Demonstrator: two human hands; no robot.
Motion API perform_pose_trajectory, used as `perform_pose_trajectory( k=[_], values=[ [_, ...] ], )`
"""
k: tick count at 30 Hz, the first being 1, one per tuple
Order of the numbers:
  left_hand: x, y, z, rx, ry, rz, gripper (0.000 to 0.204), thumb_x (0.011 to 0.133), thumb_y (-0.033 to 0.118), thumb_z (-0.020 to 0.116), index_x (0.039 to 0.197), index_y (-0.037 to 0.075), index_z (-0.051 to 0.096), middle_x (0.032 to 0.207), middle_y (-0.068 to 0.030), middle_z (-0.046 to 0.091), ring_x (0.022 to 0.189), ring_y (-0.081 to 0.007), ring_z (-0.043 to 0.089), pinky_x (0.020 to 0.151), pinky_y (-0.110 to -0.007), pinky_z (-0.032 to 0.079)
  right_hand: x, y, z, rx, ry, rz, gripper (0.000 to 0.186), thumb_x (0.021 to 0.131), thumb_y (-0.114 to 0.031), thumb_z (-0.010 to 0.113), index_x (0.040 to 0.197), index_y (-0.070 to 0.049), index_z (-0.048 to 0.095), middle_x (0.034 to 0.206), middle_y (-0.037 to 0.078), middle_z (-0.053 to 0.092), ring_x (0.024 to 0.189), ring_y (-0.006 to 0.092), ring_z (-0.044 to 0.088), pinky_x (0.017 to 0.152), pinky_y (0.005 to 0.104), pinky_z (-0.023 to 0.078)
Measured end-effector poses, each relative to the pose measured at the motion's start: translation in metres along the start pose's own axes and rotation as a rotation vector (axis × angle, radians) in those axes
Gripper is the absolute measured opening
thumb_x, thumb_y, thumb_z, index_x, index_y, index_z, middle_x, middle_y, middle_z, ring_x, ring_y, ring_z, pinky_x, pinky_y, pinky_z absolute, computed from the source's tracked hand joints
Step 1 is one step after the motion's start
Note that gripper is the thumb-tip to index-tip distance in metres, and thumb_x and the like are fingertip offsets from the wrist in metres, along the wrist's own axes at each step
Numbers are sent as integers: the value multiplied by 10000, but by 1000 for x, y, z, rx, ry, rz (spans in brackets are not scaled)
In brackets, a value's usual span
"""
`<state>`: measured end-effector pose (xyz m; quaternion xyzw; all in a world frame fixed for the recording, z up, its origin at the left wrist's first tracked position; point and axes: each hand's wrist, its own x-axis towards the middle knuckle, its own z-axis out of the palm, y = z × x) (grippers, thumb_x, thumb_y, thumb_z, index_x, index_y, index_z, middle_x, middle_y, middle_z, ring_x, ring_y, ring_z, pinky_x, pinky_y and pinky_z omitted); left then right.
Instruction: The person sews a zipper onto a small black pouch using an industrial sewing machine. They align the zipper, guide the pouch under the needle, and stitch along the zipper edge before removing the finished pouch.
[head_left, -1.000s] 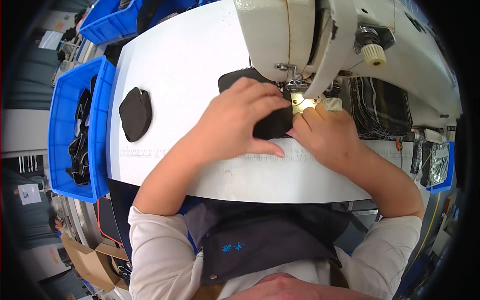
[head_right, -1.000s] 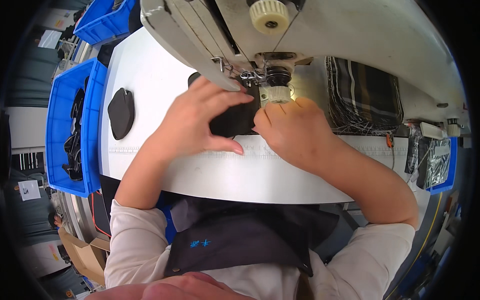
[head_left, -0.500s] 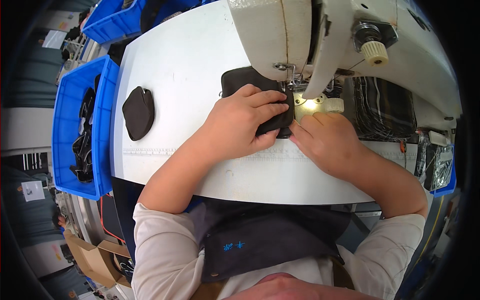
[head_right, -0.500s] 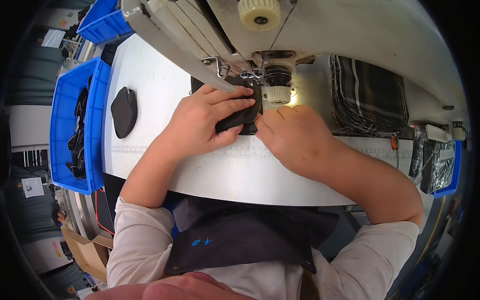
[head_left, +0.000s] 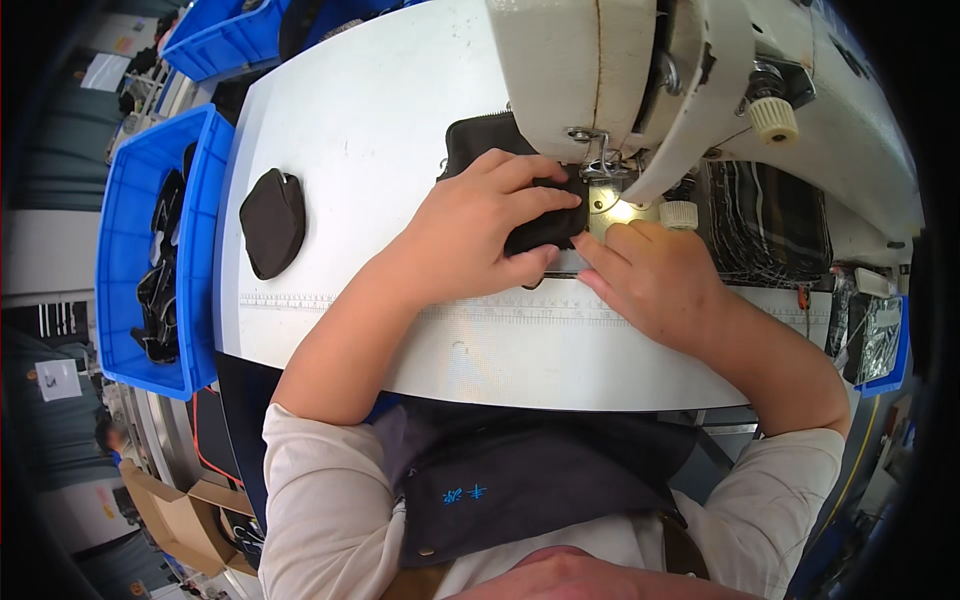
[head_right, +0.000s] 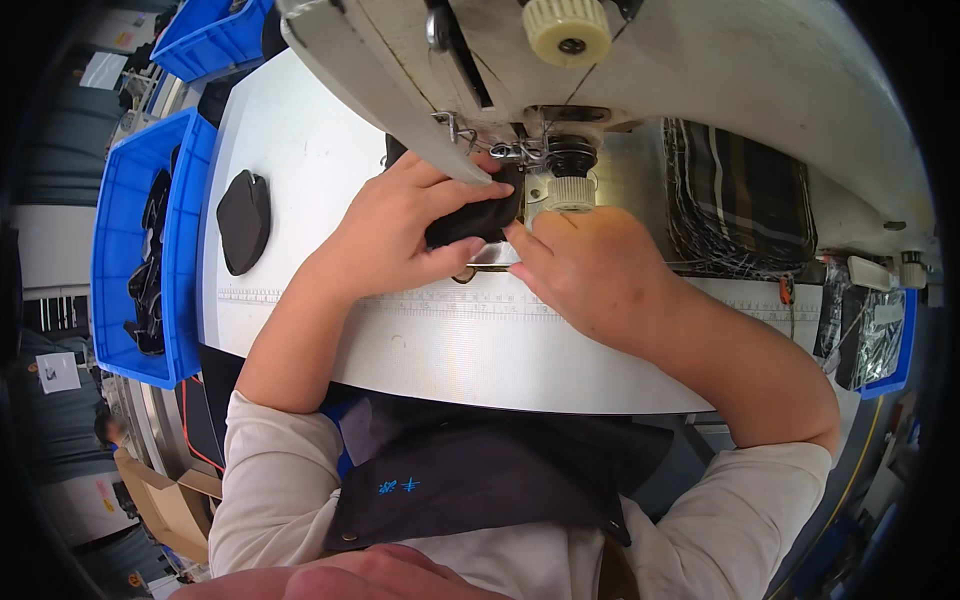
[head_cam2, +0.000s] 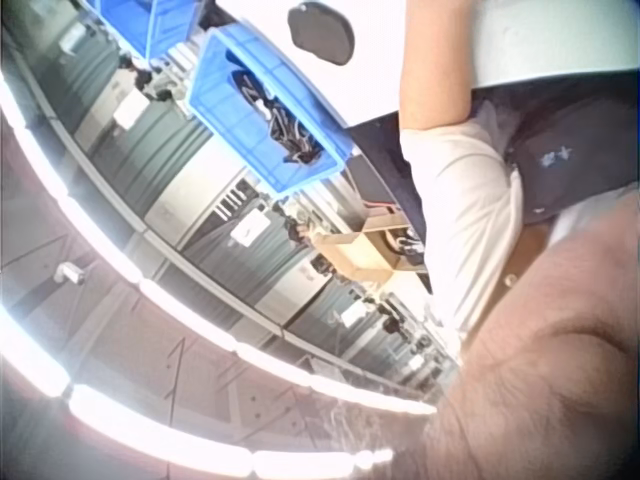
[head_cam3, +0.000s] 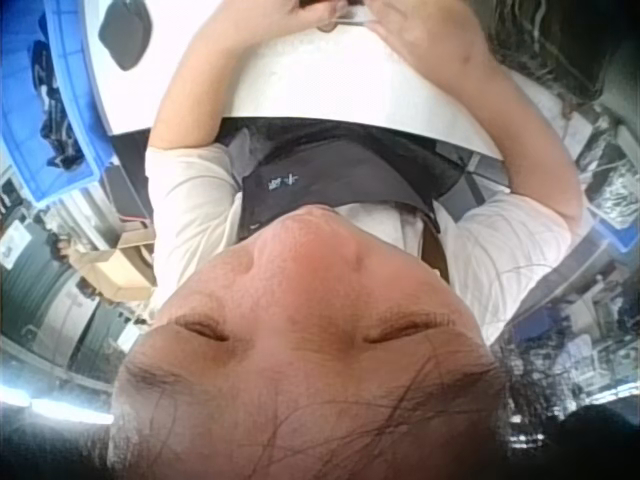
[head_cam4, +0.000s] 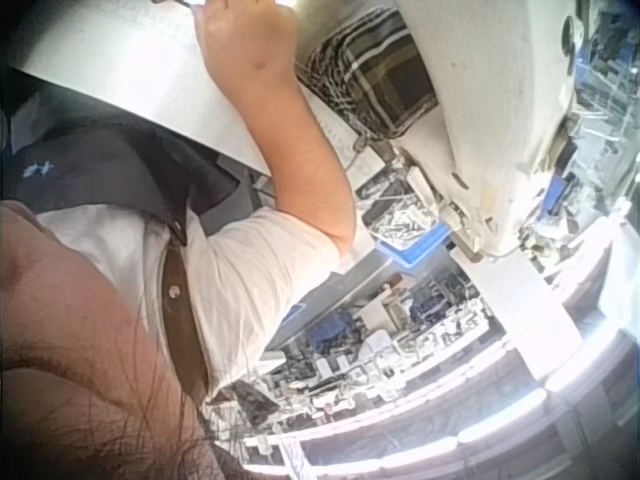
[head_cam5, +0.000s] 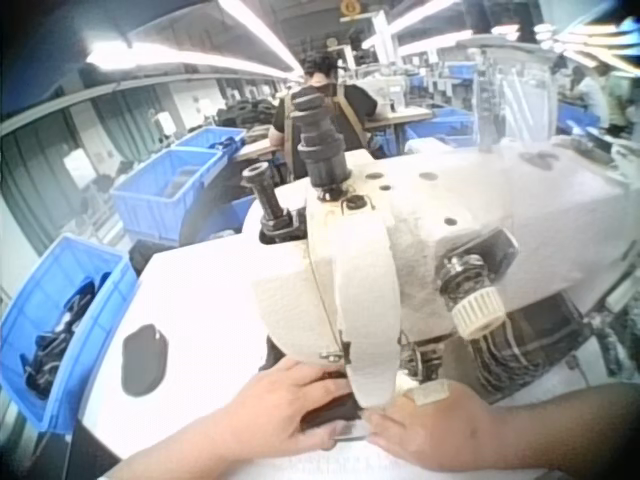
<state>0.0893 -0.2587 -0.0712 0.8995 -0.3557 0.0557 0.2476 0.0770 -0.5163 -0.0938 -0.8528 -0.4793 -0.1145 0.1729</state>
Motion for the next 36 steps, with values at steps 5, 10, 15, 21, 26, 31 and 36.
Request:
perform_pose_trajectory(
  k=[5,10,15,21,26,31,36],
  values=[
    [-1,0,-2,-52,-31,-23,344,882,240,785,1202,116,760,1194,-65,645,1130,-273,625,913,-398,563,-1,4,1,52,0,-40,320,891,-234,785,1137,-35,736,844,56,604,758,240,659,656,392,523],
    [1,-1,6,-21,13,0,293,883,204,793,1164,127,768,1164,-43,654,1091,-260,639,890,-381,568,1,4,-1,22,3,-72,311,889,-230,791,1124,-35,734,838,43,604,758,218,661,644,382,527],
    [1,-2,9,-15,31,4,271,877,196,800,1138,127,769,1152,-32,663,1076,-252,644,875,-377,574,2,3,-1,3,-9,-75,314,892,-226,788,1130,-28,733,827,36,604,753,209,660,630,369,530],
    [1,-1,11,-13,34,-9,272,877,201,800,1138,131,771,1152,-18,667,1081,-243,644,875,-377,576,1,3,1,13,-12,-69,322,900,-223,779,1146,-22,734,822,44,605,737,225,656,623,381,521],
    [4,-3,12,19,56,-35,268,888,210,790,1146,139,771,1158,-14,669,1087,-240,644,876,-377,578,3,0,1,-59,-19,-3,348,904,-240,775,1177,-29,736,845,44,618,750,230,657,631,378,515],
    [7,-10,13,31,55,-62,275,891,213,789,1158,149,767,1175,-12,673,1108,-244,644,894,-382,580,7,3,5,-103,40,20,362,915,-269,768,1194,-39,739,883,38,647,789,224,663,667,365,520],
    [11,-14,6,-26,-5,-32,274,898,212,786,1168,172,764,1188,-11,681,1138,-254,648,907,-387,583,6,7,7,-122,73,2,372,912,-279,773,1205,-52,740,888,29,663,794,213,665,685,366,519]
  ],
)
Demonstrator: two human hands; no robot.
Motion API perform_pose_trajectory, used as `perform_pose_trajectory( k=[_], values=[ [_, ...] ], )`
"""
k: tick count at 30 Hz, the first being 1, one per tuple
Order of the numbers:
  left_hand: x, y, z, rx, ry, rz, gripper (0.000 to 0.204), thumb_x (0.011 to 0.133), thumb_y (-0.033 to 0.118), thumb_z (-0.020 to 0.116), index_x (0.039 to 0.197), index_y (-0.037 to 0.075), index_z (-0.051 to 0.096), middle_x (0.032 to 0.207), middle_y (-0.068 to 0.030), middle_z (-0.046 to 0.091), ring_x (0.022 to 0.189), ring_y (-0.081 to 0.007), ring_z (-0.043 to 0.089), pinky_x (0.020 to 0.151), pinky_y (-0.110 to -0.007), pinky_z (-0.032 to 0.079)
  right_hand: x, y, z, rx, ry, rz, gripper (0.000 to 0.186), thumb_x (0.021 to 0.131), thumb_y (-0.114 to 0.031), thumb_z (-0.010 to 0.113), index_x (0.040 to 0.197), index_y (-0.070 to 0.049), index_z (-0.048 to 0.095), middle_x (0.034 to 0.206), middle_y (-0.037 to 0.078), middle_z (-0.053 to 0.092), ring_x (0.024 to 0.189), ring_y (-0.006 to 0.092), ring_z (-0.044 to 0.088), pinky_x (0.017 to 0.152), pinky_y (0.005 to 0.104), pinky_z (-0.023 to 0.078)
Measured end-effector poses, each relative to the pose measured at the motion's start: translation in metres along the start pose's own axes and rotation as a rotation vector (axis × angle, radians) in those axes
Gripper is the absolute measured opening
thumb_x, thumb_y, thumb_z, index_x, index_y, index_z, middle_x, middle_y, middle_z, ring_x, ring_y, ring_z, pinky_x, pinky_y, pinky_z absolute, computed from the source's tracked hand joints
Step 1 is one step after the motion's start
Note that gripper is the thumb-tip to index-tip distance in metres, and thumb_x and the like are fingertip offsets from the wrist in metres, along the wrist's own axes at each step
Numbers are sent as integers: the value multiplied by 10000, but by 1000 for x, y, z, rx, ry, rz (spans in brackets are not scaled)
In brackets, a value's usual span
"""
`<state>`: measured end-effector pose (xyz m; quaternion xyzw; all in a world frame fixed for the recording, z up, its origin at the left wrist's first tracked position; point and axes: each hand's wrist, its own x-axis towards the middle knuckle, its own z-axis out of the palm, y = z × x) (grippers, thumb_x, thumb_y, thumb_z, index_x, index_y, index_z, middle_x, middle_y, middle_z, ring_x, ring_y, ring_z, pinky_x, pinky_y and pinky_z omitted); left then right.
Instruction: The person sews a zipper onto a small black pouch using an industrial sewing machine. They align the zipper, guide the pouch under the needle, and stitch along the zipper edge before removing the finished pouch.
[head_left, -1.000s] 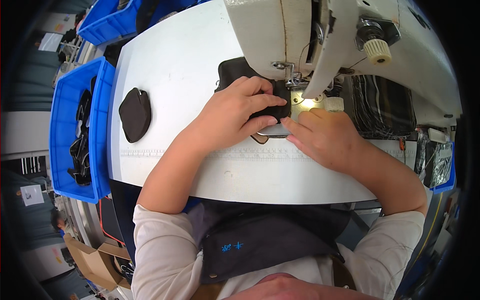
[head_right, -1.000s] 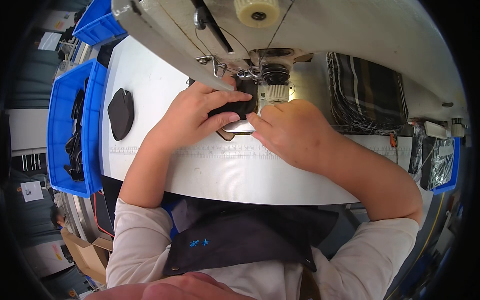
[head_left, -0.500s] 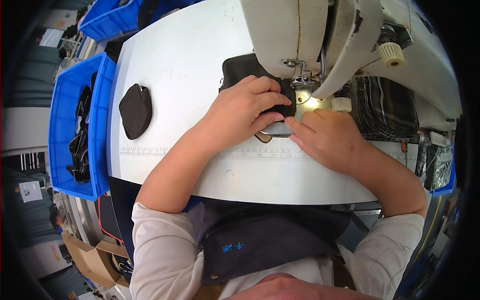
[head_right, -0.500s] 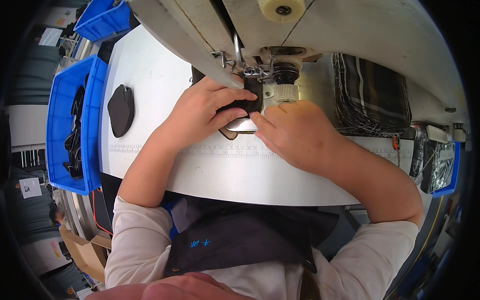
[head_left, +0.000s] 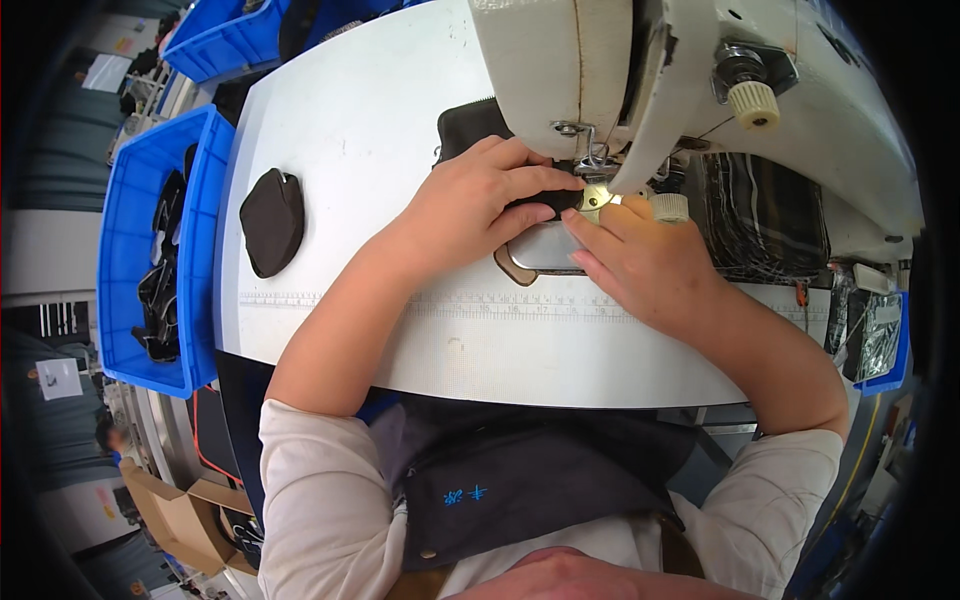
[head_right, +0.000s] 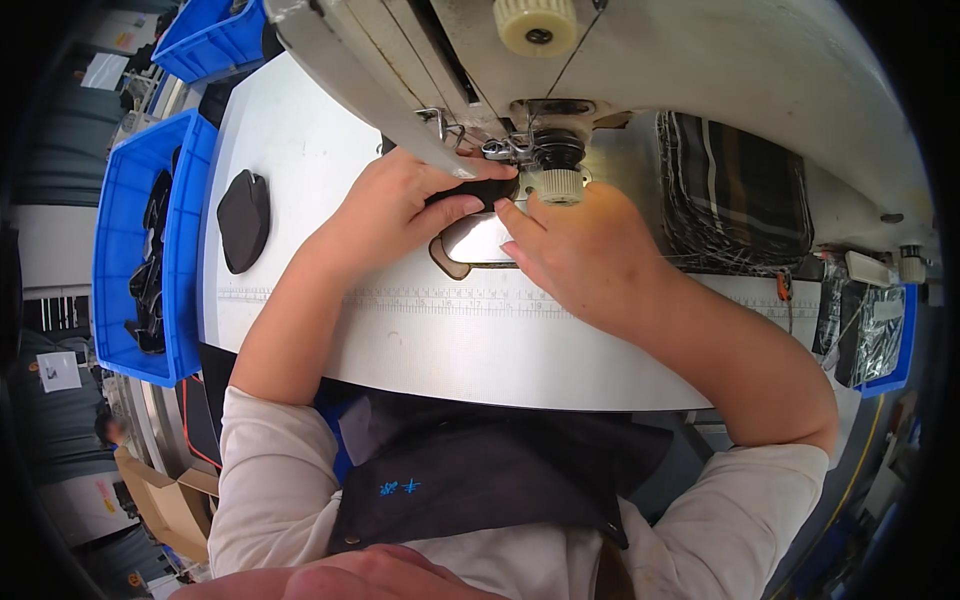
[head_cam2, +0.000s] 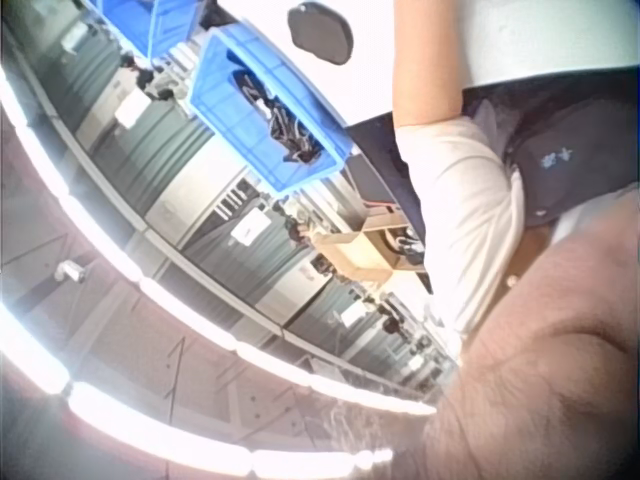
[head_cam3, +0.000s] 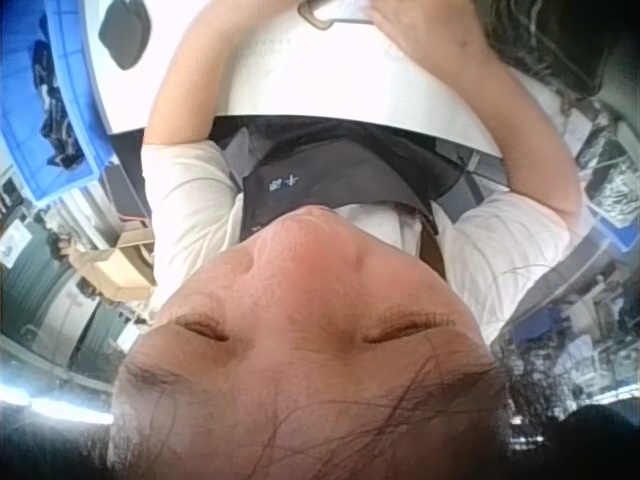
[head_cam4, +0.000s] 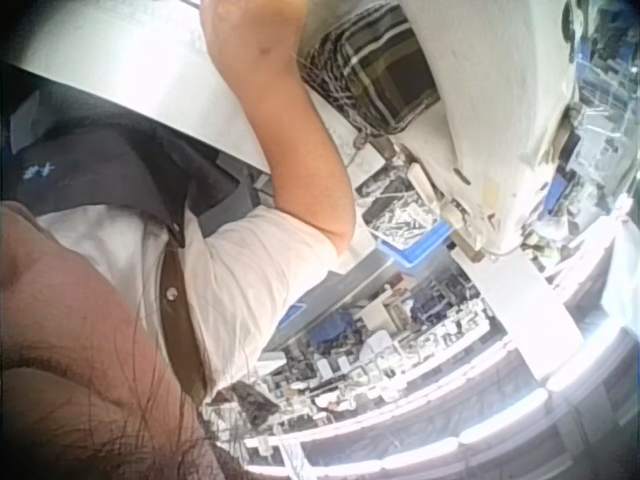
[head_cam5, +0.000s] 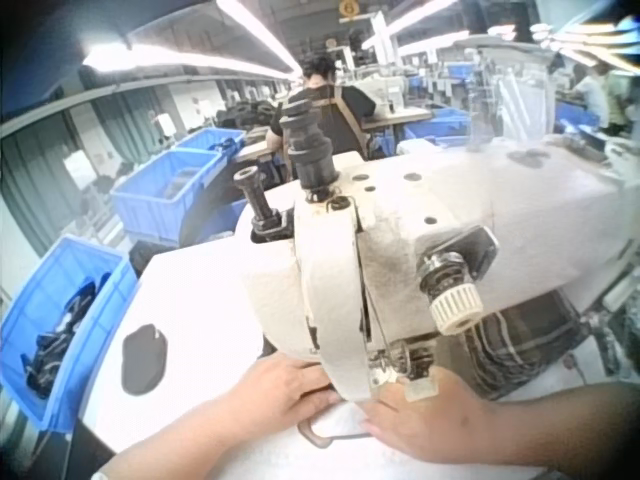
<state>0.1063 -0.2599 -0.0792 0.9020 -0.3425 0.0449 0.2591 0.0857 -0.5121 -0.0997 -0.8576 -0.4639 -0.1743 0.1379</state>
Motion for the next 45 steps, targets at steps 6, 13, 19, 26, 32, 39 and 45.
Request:
perform_pose_trajectory(
  k=[6,13,19,26,32,39,45],
  values=[
    [9,-8,0,-12,-49,14,212,923,204,764,1130,163,779,1155,-31,728,1066,-262,696,880,-379,589,1,-3,0,14,-45,22,386,897,-257,777,1232,-72,732,857,23,653,755,214,659,670,368,506],
    [8,-7,12,8,50,-39,148,926,214,760,1052,147,799,1060,-32,753,999,-262,716,834,-369,592,1,-2,1,3,-31,-6,373,851,-223,795,1187,-79,720,814,6,603,734,193,636,651,358,499],
    [8,-4,10,-24,39,-25,131,906,210,774,1010,137,808,1050,-33,757,997,-245,715,828,-366,591,3,-1,4,-52,-10,-45,373,837,-222,798,1177,-91,724,838,-10,582,761,167,625,634,334,485],
    [7,-6,9,-10,40,-9,138,913,231,760,995,131,808,1036,-13,756,992,-237,709,812,-365,588,2,-5,4,-35,-89,3,432,853,-229,791,1264,-122,717,882,-7,569,832,163,620,653,320,497],
    [8,-5,11,57,92,7,133,909,229,749,982,132,807,1020,4,748,1002,-226,705,805,-365,588,4,-3,9,-21,-8,21,448,852,-249,797,1273,-122,711,892,2,577,839,174,640,659,356,493],
    [8,-1,15,97,119,-77,136,913,205,743,1011,125,794,1002,-4,735,984,-246,705,797,-366,587,10,-2,9,37,14,85,400,864,-279,801,1224,-127,712,909,21,596,863,228,643,707,383,506],
    [0,0,0,50,71,-130,190,929,185,746,1105,116,723,1000,-34,738,963,-275,702,811,-405,579,8,-1,6,66,34,90,397,885,-279,787,1244,-125,719,915,19,595,836,224,629,761,380,492]
  ],
)
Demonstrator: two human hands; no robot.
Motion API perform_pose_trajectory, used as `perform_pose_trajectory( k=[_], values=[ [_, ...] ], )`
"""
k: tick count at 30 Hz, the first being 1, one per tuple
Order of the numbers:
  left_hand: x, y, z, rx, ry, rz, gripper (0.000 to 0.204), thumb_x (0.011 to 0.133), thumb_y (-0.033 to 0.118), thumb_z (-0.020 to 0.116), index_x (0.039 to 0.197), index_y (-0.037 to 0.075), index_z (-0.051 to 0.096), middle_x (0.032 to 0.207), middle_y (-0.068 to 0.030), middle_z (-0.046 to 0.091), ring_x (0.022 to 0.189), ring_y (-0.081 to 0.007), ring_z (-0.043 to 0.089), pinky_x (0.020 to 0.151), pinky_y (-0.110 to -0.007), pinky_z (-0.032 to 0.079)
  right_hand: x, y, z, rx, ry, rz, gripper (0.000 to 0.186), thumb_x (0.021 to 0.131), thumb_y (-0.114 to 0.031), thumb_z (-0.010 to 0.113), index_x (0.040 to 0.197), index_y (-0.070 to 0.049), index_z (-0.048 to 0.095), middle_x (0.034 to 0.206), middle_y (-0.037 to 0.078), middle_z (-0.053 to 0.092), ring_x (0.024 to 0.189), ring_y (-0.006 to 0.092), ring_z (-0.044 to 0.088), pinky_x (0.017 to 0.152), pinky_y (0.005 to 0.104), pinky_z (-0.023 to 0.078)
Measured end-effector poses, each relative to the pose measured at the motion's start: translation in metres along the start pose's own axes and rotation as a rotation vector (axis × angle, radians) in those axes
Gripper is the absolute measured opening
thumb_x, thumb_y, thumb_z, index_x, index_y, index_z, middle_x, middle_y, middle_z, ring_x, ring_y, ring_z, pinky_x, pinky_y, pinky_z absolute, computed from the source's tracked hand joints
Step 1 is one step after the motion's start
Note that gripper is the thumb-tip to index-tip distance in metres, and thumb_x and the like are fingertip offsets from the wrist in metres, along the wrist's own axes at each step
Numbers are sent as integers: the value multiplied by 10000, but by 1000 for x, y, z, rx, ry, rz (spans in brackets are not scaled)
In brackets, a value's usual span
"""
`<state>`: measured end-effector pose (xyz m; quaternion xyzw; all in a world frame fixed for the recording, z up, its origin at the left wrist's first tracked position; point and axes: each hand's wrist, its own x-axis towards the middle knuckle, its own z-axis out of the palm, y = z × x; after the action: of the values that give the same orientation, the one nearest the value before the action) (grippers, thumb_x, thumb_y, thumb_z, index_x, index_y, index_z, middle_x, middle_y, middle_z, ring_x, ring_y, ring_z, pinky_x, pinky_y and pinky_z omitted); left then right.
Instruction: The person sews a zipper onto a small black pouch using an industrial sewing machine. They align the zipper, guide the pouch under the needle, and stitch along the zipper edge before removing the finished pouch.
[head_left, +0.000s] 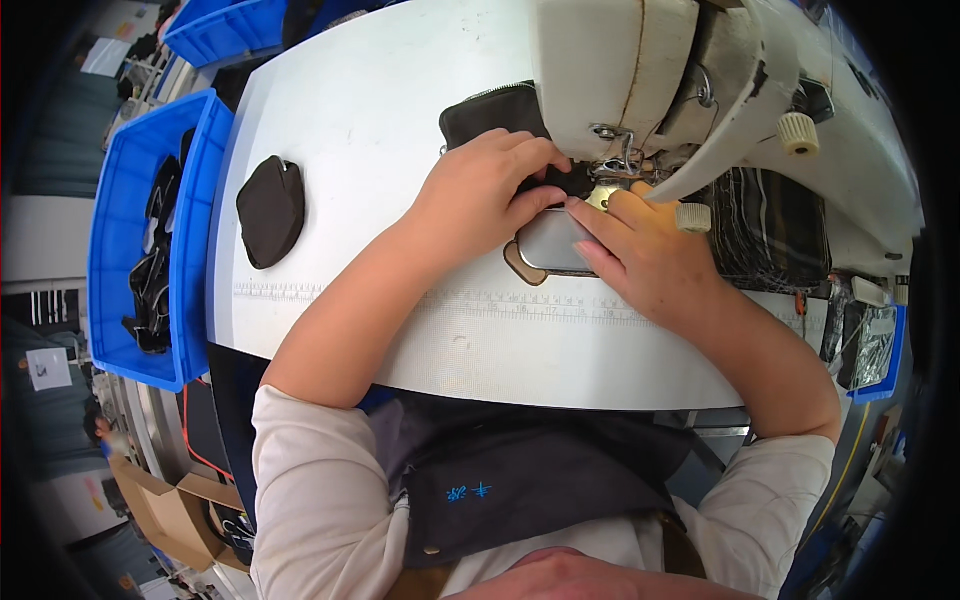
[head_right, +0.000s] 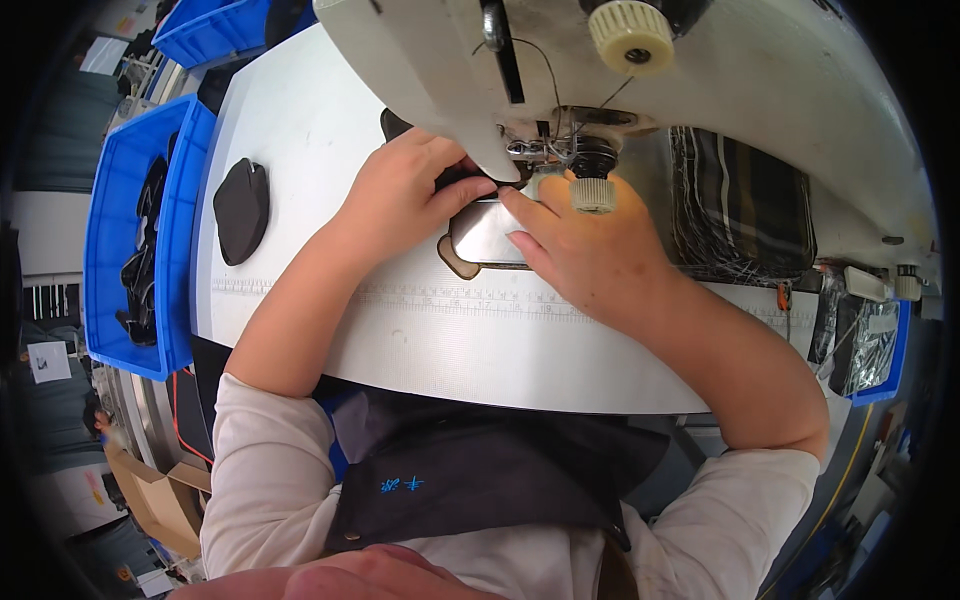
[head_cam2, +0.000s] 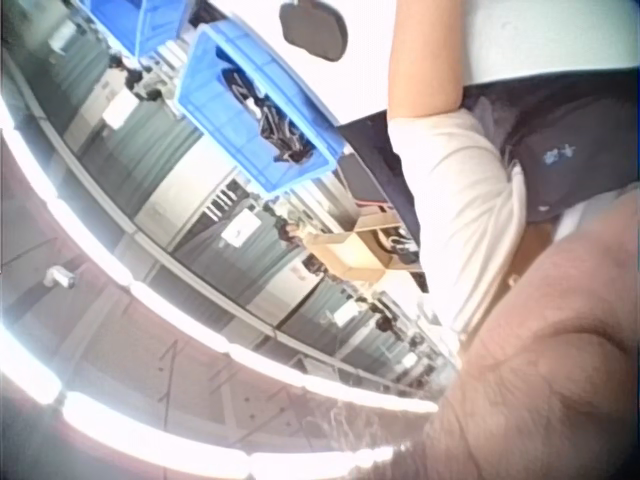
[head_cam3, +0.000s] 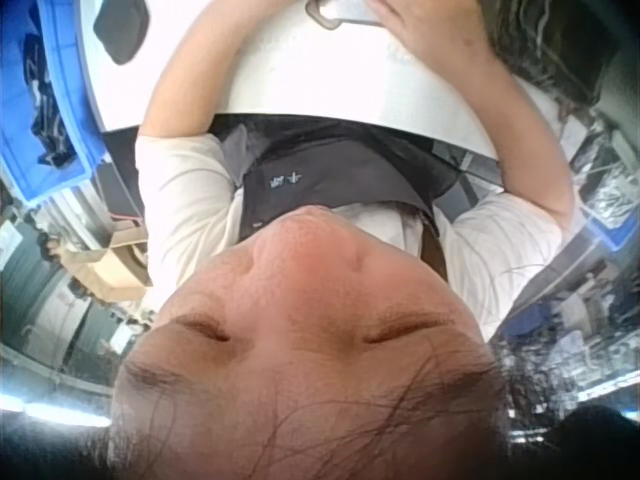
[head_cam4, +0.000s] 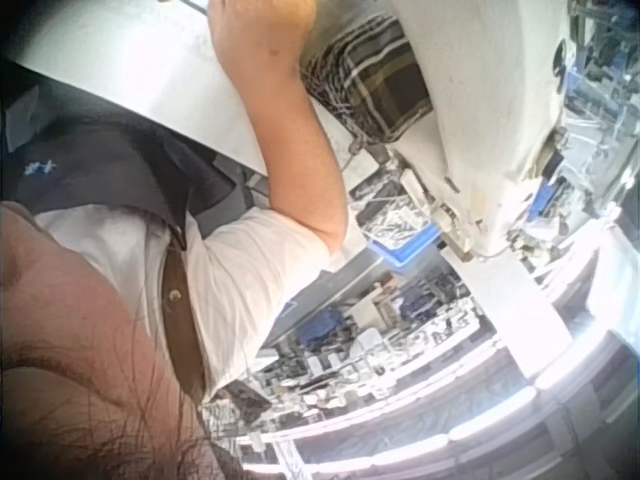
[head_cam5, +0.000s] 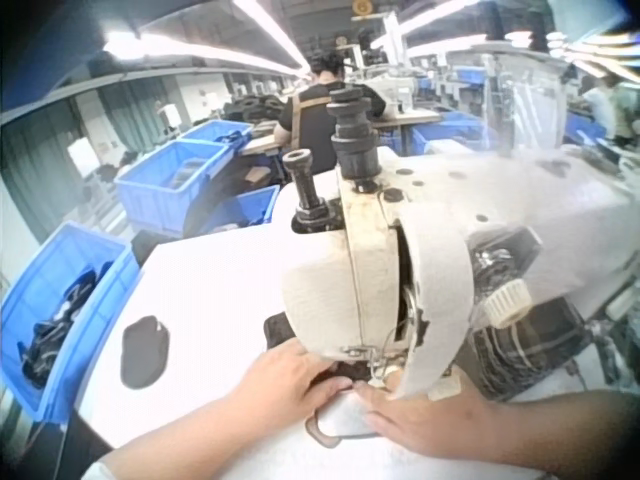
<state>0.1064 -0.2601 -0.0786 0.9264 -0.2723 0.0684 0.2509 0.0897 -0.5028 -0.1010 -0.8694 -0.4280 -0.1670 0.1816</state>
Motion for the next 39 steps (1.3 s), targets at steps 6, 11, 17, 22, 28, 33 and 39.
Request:
perform_pose_trajectory(
  k=[6,11,17,22,28,33,39],
  values=[
    [10,5,-4,-289,-182,-340,153,986,150,703,1127,91,694,997,-56,750,899,-272,701,796,-371,552,-3,0,-1,-29,-20,20,342,919,-318,767,1194,-115,748,885,14,604,829,217,626,778,378,483],
    [10,3,-7,-380,-235,-336,239,972,167,723,1188,90,655,903,-59,699,838,-273,680,773,-371,538,-4,3,-1,-34,13,-15,345,924,-327,761,1184,-100,751,940,21,674,862,227,652,828,393,494],
    [-2,2,-4,-94,-137,-108,322,895,164,765,1183,94,639,927,-50,666,856,-270,666,787,-402,544,-3,4,-2,7,-57,26,355,913,-332,773,1185,-105,750,963,37,711,915,262,667,875,404,508],
    [2,-2,-5,-510,-280,-363,274,972,105,681,1237,67,622,979,-46,669,880,-180,655,823,-332,533,-6,8,7,-21,5,-12,378,915,-372,769,1207,-132,751,980,54,722,934,289,663,901,427,494],
    [2,0,-6,-679,-304,-401,265,1046,74,594,1300,6,563,1009,-41,655,933,-124,618,861,-290,512,-4,5,2,16,-5,-62,468,910,-450,766,1241,-123,715,1056,74,703,958,263,655,902,432,471],
    [4,1,-5,-774,-250,-409,304,1043,63,599,1337,8,552,1072,-34,633,988,-115,602,912,-280,509,-6,2,3,-105,3,-21,514,908,-462,765,1272,-105,693,1076,71,688,973,249,648,886,413,460],
    [3,-7,-4,-896,-285,-487,374,1021,77,648,1380,18,564,1145,-36,622,1044,-127,594,962,-301,505,-4,3,3,-89,13,-51,501,912,-480,755,1262,-126,697,1069,76,706,968,261,647,906,436,457]
  ],
)
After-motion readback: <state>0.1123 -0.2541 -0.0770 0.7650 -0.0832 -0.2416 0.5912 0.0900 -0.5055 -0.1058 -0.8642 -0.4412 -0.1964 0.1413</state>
